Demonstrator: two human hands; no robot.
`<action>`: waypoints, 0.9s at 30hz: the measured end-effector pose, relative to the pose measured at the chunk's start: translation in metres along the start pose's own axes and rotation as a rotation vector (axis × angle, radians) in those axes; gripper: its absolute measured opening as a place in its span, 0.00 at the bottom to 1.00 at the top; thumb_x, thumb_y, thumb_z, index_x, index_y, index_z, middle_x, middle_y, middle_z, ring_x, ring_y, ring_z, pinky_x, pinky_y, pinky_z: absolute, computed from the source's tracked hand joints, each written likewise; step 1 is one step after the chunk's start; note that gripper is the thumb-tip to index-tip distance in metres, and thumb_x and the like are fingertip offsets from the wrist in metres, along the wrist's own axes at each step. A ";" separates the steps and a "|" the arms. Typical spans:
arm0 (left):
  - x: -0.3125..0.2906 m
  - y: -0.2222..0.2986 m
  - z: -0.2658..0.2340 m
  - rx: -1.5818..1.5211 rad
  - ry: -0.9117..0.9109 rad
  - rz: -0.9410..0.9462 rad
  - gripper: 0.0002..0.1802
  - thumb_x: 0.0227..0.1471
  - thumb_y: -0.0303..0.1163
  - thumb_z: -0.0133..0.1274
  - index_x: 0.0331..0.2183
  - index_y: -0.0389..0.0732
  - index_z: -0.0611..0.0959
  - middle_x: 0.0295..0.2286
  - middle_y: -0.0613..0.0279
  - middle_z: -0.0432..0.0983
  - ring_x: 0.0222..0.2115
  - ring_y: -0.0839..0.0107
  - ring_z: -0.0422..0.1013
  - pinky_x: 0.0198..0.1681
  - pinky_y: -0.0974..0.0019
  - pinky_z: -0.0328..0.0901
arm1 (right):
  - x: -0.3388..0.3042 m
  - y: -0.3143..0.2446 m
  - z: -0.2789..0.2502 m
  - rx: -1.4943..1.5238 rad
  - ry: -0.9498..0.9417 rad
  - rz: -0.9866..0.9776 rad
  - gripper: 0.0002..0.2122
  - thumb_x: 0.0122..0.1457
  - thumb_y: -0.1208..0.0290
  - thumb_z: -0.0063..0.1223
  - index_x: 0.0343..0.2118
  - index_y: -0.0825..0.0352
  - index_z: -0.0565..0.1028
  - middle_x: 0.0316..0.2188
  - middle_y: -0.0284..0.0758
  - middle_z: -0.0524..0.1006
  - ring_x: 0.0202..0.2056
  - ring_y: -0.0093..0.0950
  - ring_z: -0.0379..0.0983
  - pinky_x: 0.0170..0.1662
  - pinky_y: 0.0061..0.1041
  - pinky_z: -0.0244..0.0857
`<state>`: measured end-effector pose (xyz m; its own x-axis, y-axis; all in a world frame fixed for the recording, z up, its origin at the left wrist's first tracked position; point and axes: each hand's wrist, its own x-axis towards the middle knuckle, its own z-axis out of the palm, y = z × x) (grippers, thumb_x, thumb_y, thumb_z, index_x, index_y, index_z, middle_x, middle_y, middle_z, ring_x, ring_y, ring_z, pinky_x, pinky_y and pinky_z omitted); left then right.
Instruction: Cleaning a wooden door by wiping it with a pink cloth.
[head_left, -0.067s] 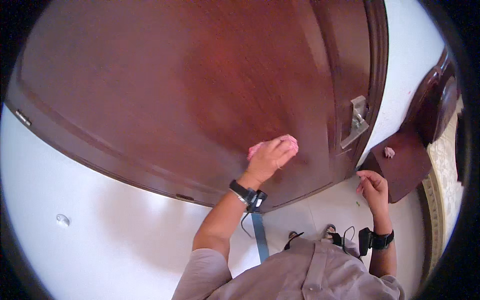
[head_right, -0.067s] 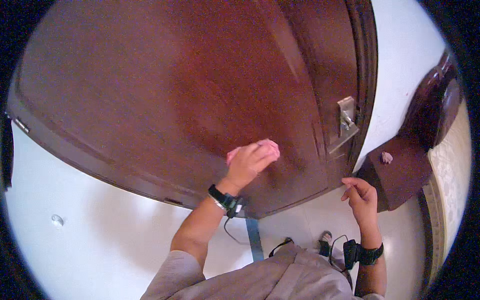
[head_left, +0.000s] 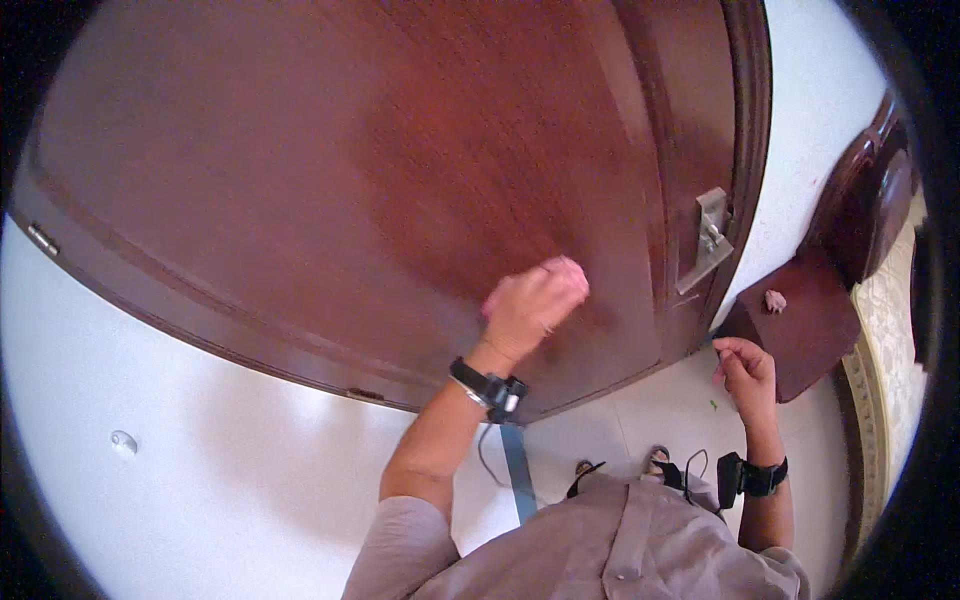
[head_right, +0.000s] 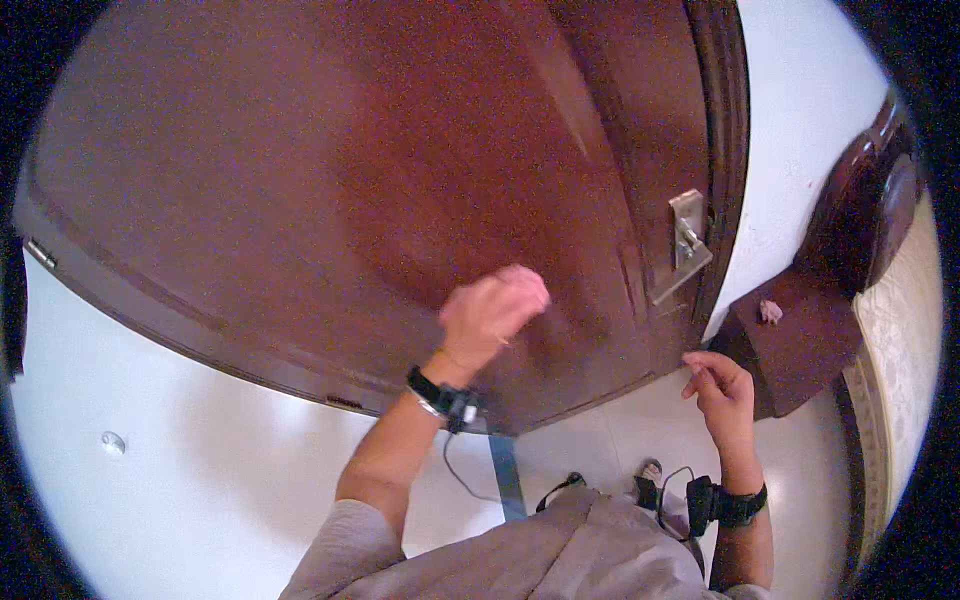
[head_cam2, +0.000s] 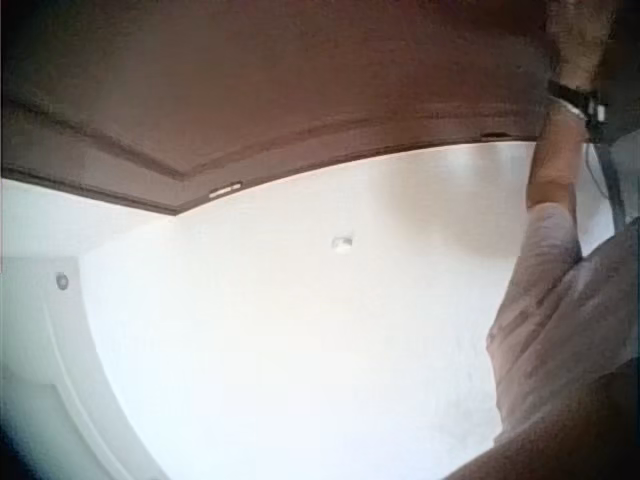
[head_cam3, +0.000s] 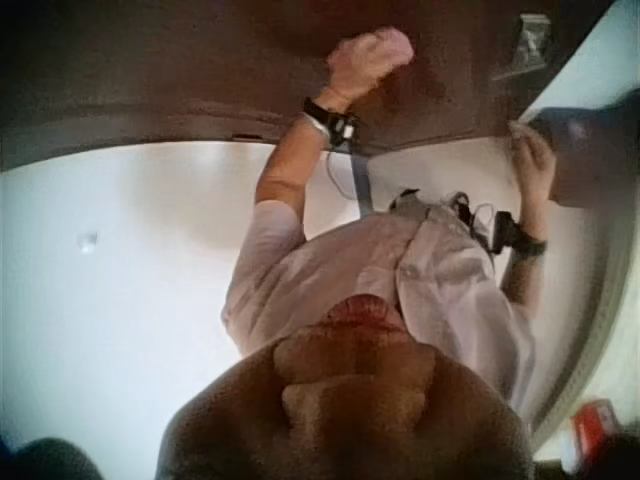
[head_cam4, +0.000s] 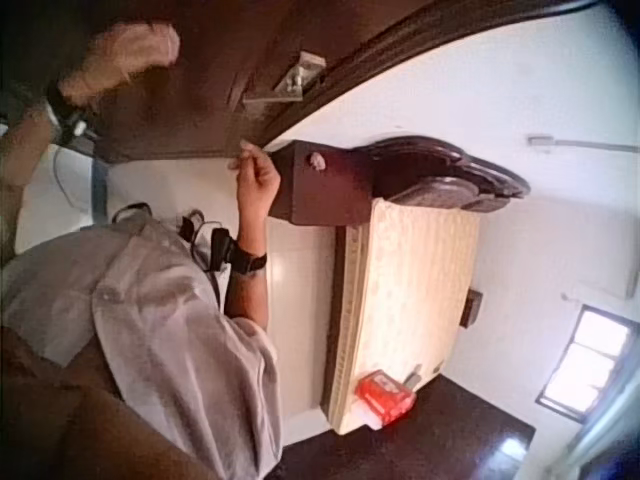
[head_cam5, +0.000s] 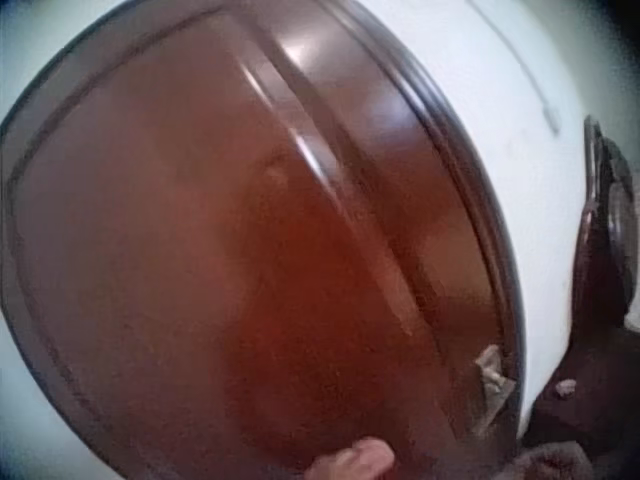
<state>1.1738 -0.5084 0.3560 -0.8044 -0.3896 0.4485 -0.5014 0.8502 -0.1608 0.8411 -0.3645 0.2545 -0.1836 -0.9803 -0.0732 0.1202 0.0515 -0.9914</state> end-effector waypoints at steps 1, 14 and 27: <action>0.015 0.002 -0.023 0.055 0.055 -0.057 0.17 0.43 0.30 0.51 0.40 0.49 0.81 0.42 0.65 0.75 0.43 0.64 0.72 0.44 0.62 0.71 | 0.000 0.002 -0.004 -0.022 0.015 -0.005 0.07 0.63 0.77 0.50 0.41 0.67 0.79 0.21 0.26 0.75 0.21 0.12 0.68 0.20 0.13 0.52; 0.114 -0.003 -0.022 0.334 0.267 0.109 0.19 0.46 0.31 0.51 0.43 0.47 0.82 0.43 0.63 0.75 0.44 0.63 0.71 0.41 0.61 0.69 | 0.014 0.003 -0.004 -0.031 -0.008 0.033 0.08 0.63 0.74 0.50 0.41 0.66 0.80 0.19 0.27 0.77 0.19 0.11 0.65 0.22 0.15 0.54; 0.197 -0.024 -0.129 0.464 0.795 -0.051 0.16 0.46 0.24 0.51 0.39 0.47 0.84 0.40 0.63 0.78 0.40 0.60 0.72 0.45 0.57 0.63 | 0.018 0.011 -0.041 0.047 0.102 0.083 0.08 0.64 0.72 0.50 0.41 0.65 0.80 0.18 0.26 0.76 0.16 0.10 0.59 0.19 0.13 0.50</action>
<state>1.0685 -0.5599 0.5619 -0.4083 0.0816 0.9092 -0.7460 0.5442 -0.3839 0.7994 -0.3743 0.2381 -0.2695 -0.9483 -0.1676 0.1843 0.1200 -0.9755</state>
